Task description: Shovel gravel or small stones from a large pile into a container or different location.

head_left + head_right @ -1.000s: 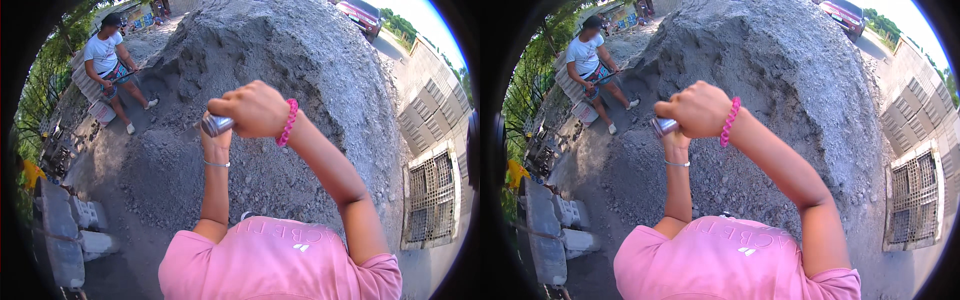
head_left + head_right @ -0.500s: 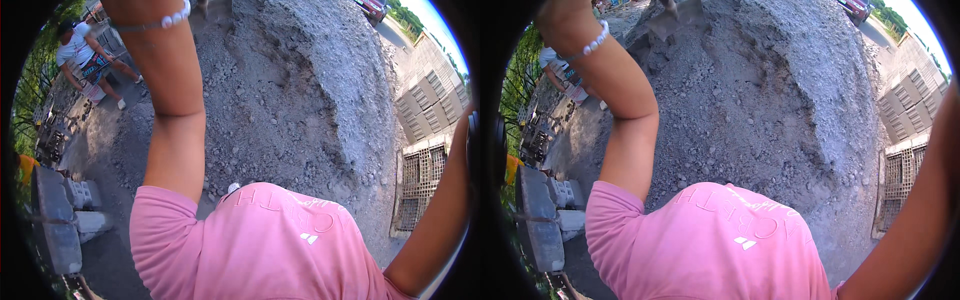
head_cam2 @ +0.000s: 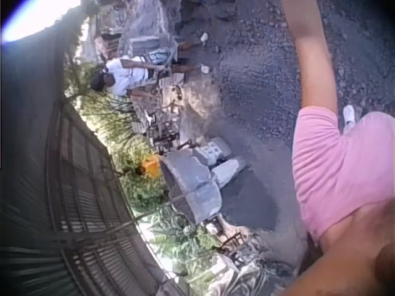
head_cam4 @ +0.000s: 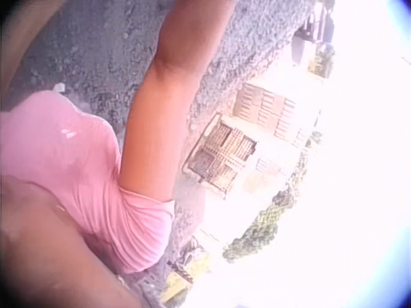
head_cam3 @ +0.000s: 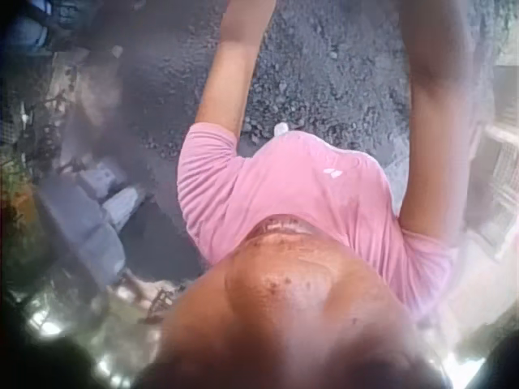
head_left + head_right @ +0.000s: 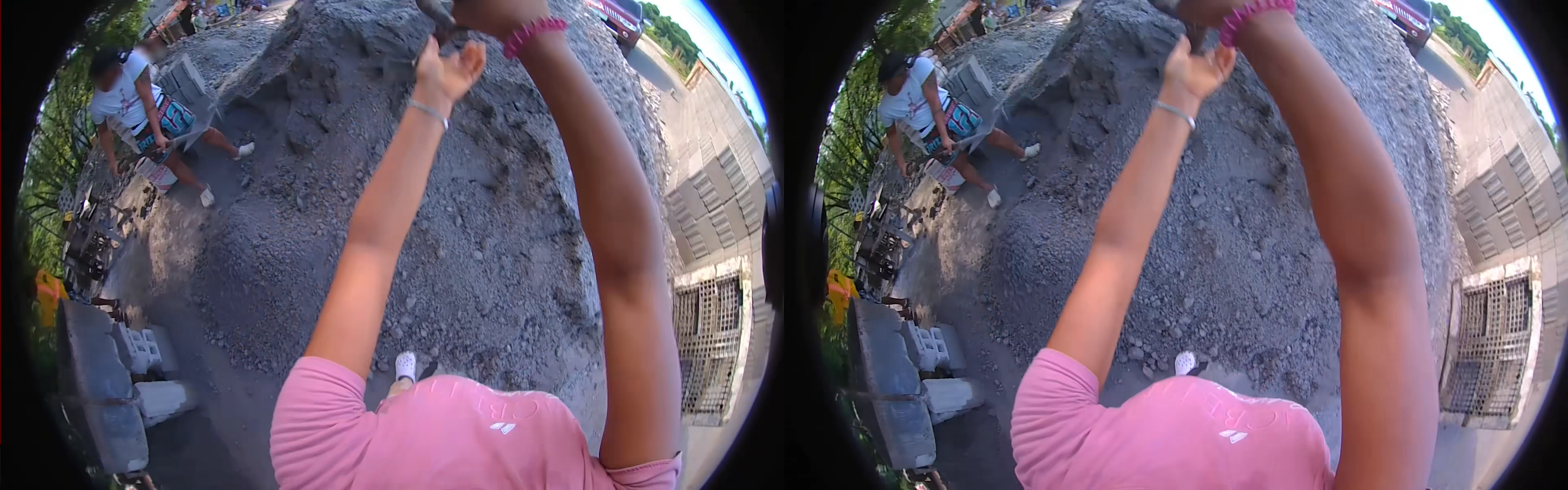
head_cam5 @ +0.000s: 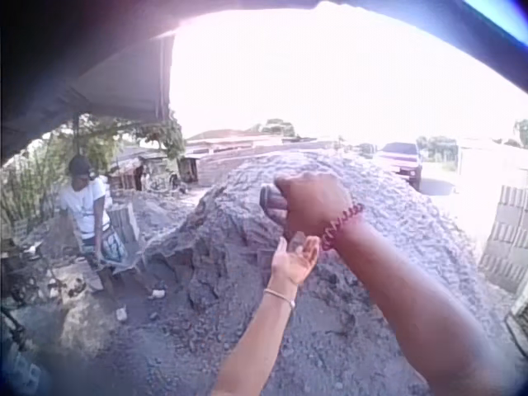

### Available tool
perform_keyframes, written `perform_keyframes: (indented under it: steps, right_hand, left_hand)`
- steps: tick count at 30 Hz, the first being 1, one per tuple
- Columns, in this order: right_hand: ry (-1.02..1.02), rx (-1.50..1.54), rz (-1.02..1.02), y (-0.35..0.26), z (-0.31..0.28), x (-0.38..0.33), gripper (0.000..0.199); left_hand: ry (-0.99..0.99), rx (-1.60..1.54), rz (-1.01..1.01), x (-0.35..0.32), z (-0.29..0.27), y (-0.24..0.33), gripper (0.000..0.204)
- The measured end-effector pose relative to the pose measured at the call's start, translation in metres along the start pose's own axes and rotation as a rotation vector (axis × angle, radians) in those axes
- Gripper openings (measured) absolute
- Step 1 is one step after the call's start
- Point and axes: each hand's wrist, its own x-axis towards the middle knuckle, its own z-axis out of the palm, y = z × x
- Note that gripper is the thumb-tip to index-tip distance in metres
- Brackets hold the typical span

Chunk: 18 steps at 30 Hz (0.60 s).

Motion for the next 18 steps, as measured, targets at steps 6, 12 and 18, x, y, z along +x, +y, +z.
perform_keyframes:
  steps: [6, 12, 18]
  right_hand:
    - [-0.148, 0.058, -0.148, -0.058, 0.030, 0.028, 0.033]
    - [-0.019, 0.105, -0.433, -0.109, 0.072, 0.017, 0.018]
    - [-0.150, 0.124, -0.486, -0.127, 0.081, -0.042, 0.015]
  left_hand:
    - [0.176, -0.058, 0.035, -0.042, -0.102, -0.006, 0.075]
    - [-0.078, 0.015, 0.566, -0.082, -0.036, 0.069, 0.066]
    - [-0.025, 0.165, 0.646, -0.107, -0.036, 0.025, 0.037]
